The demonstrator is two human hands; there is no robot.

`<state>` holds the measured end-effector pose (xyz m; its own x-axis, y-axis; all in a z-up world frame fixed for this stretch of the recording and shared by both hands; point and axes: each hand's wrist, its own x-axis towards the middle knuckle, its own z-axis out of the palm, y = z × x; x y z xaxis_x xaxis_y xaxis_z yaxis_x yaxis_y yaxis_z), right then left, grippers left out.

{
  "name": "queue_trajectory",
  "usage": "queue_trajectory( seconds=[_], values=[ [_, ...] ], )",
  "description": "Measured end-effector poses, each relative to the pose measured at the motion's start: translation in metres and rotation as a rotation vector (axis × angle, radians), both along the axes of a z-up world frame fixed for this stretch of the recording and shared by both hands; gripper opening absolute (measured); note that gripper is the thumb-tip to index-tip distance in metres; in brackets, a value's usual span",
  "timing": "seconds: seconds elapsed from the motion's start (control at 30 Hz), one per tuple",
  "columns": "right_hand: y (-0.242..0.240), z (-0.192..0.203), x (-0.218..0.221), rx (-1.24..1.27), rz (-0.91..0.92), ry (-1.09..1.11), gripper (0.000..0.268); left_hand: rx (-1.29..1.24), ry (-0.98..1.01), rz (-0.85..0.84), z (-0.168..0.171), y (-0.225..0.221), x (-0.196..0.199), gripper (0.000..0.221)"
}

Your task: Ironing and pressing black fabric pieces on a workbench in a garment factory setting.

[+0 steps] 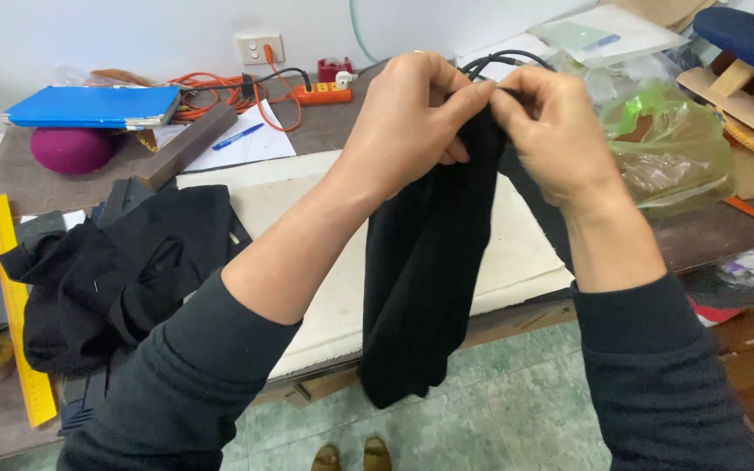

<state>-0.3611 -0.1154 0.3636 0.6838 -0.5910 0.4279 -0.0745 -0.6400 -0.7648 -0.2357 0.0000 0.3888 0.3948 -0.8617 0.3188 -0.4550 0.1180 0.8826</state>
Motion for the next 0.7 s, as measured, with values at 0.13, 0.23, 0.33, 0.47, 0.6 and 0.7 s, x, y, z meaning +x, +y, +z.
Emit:
queue_trajectory(
  seconds=[0.13,0.23,0.33,0.47,0.6,0.7],
  values=[
    [-0.004,0.006,-0.013,-0.069,-0.004,-0.013,0.018,-0.087,-0.062,0.003,-0.002,-0.001,-0.001,0.026],
    [0.008,0.014,-0.019,-0.019,0.025,0.004,0.039,-0.176,-0.114,-0.01,-0.001,-0.005,-0.004,0.03],
    [0.011,0.017,-0.025,0.0,0.141,0.037,0.014,-0.135,-0.083,-0.014,0.004,-0.007,-0.006,0.024],
    [0.015,0.02,-0.03,-0.107,0.245,-0.042,0.023,-0.47,-0.41,-0.002,-0.006,-0.032,0.012,0.031],
    [0.005,0.01,-0.036,-0.092,0.142,-0.152,0.018,-0.385,-0.8,-0.282,0.001,-0.041,0.034,0.068],
    [0.013,0.019,-0.042,-0.166,0.184,-0.215,0.011,-0.066,-0.675,-0.492,0.012,-0.047,0.025,0.054]
  ],
)
